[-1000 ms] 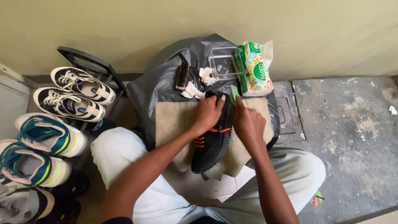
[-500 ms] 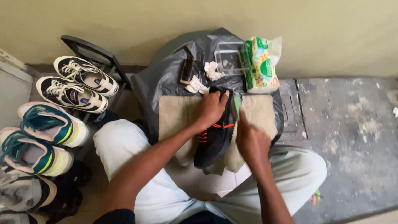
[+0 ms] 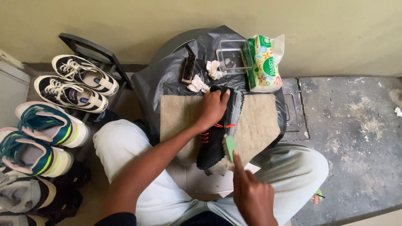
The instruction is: Cleaning a black sneaker with orange laces using a brush and wet wipes while sitting on the floor.
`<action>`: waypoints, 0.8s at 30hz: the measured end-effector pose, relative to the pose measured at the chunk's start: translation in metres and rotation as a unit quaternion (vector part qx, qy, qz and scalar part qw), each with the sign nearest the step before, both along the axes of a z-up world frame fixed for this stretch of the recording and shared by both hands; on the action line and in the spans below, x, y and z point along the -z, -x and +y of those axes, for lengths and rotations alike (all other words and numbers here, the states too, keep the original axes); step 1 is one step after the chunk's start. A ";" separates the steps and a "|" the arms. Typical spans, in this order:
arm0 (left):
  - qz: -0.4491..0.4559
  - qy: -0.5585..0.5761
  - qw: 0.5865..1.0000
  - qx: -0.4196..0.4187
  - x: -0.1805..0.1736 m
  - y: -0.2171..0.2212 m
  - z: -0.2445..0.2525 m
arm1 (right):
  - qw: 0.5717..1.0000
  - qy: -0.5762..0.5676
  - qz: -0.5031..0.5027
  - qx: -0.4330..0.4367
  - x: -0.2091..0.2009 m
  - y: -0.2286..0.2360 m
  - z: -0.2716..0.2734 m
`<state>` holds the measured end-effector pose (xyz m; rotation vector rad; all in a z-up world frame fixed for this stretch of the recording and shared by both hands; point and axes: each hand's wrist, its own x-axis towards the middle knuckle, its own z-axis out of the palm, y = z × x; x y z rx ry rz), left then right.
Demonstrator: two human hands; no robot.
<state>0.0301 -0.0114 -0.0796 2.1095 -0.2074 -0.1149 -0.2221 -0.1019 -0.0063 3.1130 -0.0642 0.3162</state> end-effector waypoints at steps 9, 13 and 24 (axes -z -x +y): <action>0.010 -0.048 0.999 0.014 -0.012 0.006 -0.003 | 0.998 0.045 0.038 0.034 0.034 -0.112 -0.044; 0.046 -0.041 0.998 -0.002 -0.016 0.005 0.000 | 0.996 -0.013 0.047 0.080 0.012 -0.147 -0.035; 0.008 -0.018 0.999 -0.025 -0.002 0.002 -0.003 | 0.999 0.019 -0.040 -0.022 -0.002 0.019 0.005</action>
